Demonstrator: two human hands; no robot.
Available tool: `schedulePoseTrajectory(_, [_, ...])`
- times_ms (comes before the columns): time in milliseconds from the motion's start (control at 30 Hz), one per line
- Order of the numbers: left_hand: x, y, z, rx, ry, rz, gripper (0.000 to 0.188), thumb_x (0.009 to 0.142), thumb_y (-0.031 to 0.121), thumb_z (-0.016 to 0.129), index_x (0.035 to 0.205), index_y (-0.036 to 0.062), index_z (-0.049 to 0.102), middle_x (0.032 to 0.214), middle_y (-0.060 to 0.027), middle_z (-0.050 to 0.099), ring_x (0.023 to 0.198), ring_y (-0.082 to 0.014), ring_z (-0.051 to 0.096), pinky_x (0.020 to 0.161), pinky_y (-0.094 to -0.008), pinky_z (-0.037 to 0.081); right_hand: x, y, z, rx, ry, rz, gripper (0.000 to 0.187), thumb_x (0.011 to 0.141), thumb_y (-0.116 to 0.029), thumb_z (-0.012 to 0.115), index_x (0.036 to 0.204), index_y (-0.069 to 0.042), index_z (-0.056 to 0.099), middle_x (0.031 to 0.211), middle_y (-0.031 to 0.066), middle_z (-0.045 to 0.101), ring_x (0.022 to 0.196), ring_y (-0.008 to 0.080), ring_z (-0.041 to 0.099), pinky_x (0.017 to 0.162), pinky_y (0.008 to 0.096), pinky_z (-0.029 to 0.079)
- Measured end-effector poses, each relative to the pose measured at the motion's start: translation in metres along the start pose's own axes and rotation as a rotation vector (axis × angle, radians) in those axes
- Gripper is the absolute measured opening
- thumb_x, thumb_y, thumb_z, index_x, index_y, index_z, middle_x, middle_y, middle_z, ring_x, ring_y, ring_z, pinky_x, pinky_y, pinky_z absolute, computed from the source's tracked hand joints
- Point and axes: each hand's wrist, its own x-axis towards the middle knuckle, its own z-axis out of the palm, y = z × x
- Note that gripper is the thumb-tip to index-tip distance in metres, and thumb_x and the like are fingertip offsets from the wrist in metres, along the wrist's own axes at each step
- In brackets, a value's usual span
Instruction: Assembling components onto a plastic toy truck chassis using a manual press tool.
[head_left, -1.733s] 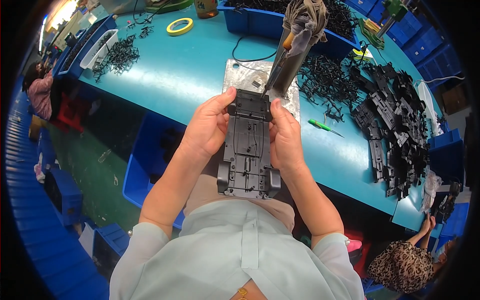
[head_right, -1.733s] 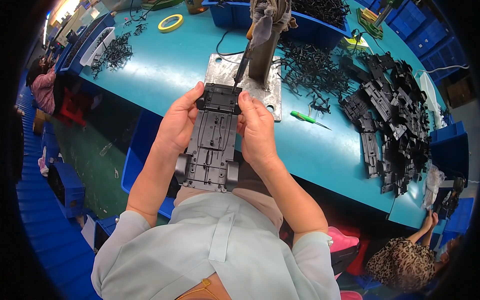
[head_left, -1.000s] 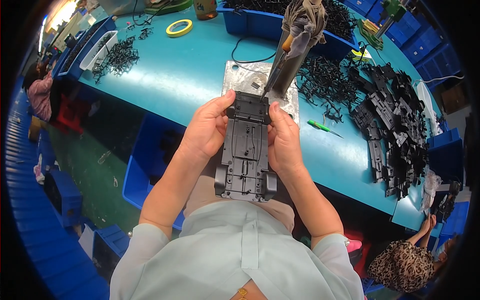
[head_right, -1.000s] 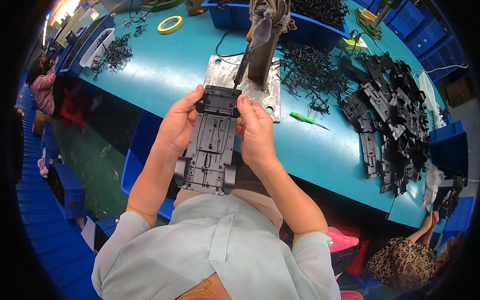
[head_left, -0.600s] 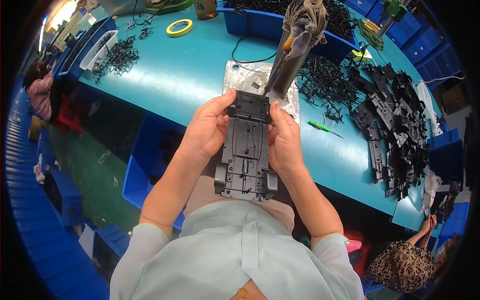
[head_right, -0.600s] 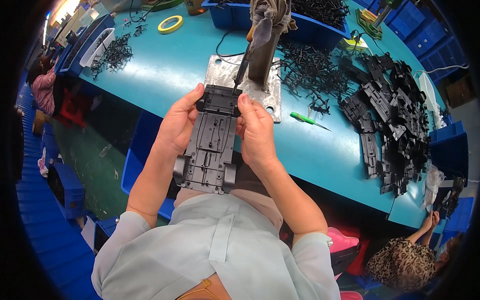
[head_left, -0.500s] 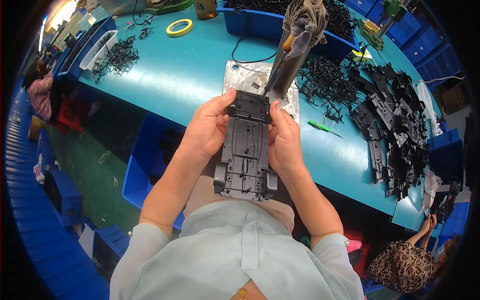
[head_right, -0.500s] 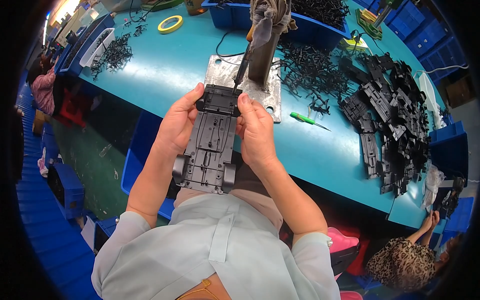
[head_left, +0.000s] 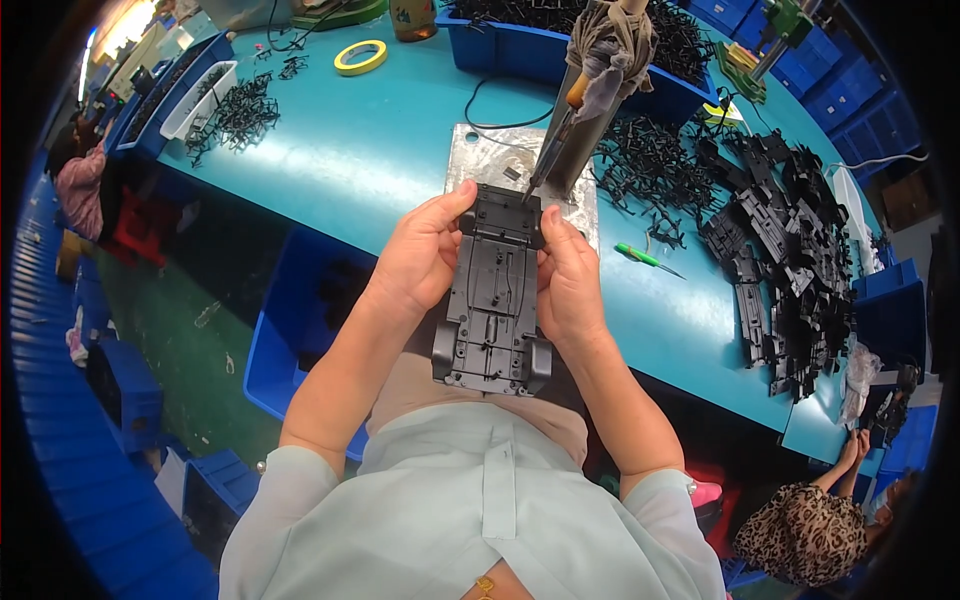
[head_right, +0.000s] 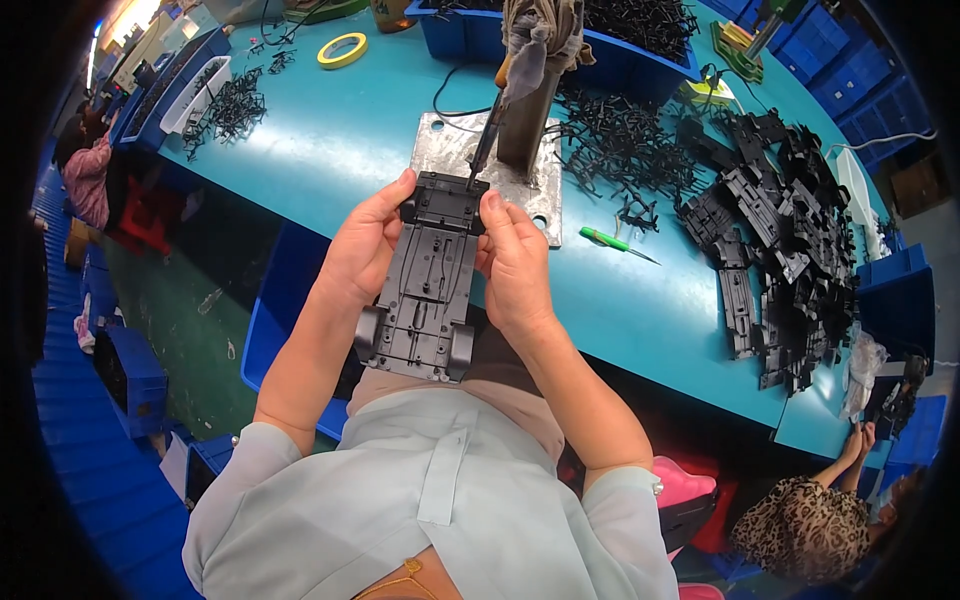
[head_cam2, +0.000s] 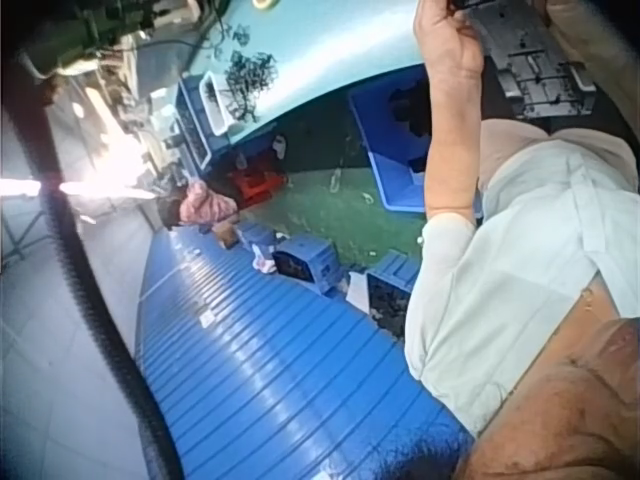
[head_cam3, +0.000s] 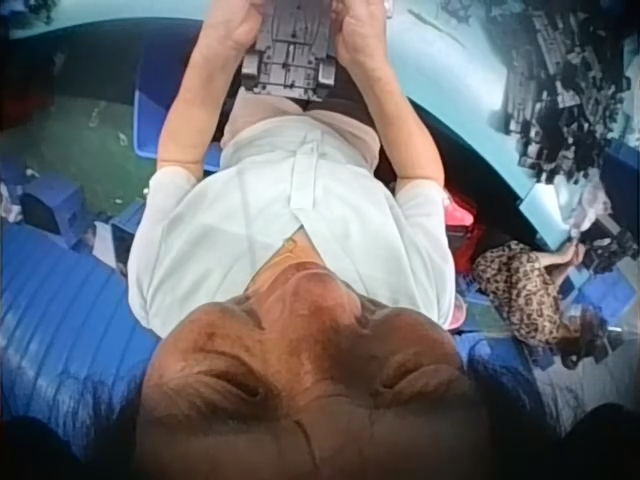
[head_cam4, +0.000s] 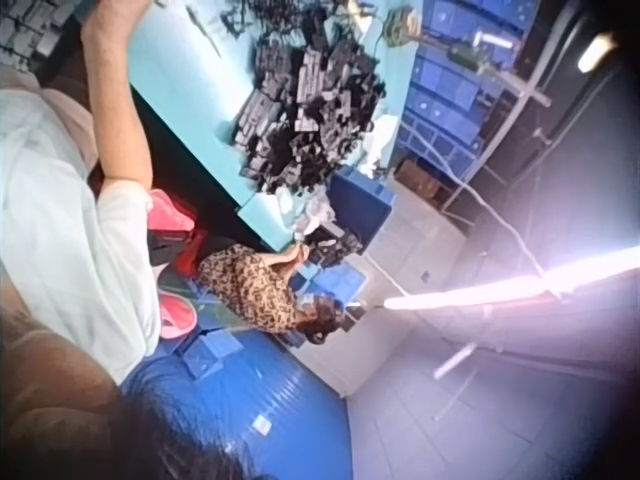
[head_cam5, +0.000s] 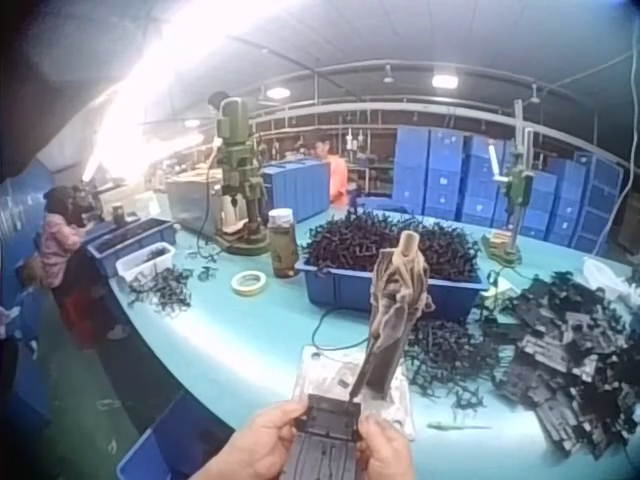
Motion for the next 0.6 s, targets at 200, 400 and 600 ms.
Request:
schedulePoseTrajectory(200, [-0.01, -0.012, 0.006, 0.044, 0.086, 0.099, 0.019, 0.092, 0.017, 0.058, 0.096, -0.0012, 0.057, 0.089, -0.0095, 0.064, 0.076, -0.0168, 0.064, 0.069, -0.0278, 0.054, -0.009, 0.004, -0.012, -0.074, -0.005, -0.017, 0.023, 0.094, -0.029, 0.057, 0.096, -0.007, 0.06, 0.08, -0.0038, 0.058, 0.065, 0.002, 0.049, 0.058, 0.018, 0.039])
schedulePoseTrajectory(400, [-0.028, -0.021, 0.001, 0.185, 0.135, 0.197, 0.009, 0.088, 0.012, 0.058, 0.09, 0.0032, 0.059, 0.08, -0.0034, 0.062, 0.068, -0.0106, 0.06, 0.061, -0.0238, 0.051, -0.027, 0.003, -0.002, -0.188, -0.01, -0.062, 0.02, 0.092, -0.023, 0.057, 0.101, -0.005, 0.061, 0.082, -0.0049, 0.057, 0.071, 0.0034, 0.049, 0.062, 0.0194, 0.038])
schedulePoseTrajectory(600, [-0.045, -0.048, -0.006, 0.267, 0.238, 0.312, 0.005, 0.087, 0.007, 0.059, 0.084, 0.0049, 0.061, 0.078, 0.0028, 0.057, 0.074, -0.0046, 0.052, 0.069, -0.02, 0.043, -0.037, 0.025, -0.01, -0.225, -0.008, -0.13, 0.011, 0.091, -0.012, 0.053, 0.097, -0.005, 0.058, 0.084, -0.0042, 0.055, 0.076, 0.0032, 0.047, 0.066, 0.0191, 0.037])
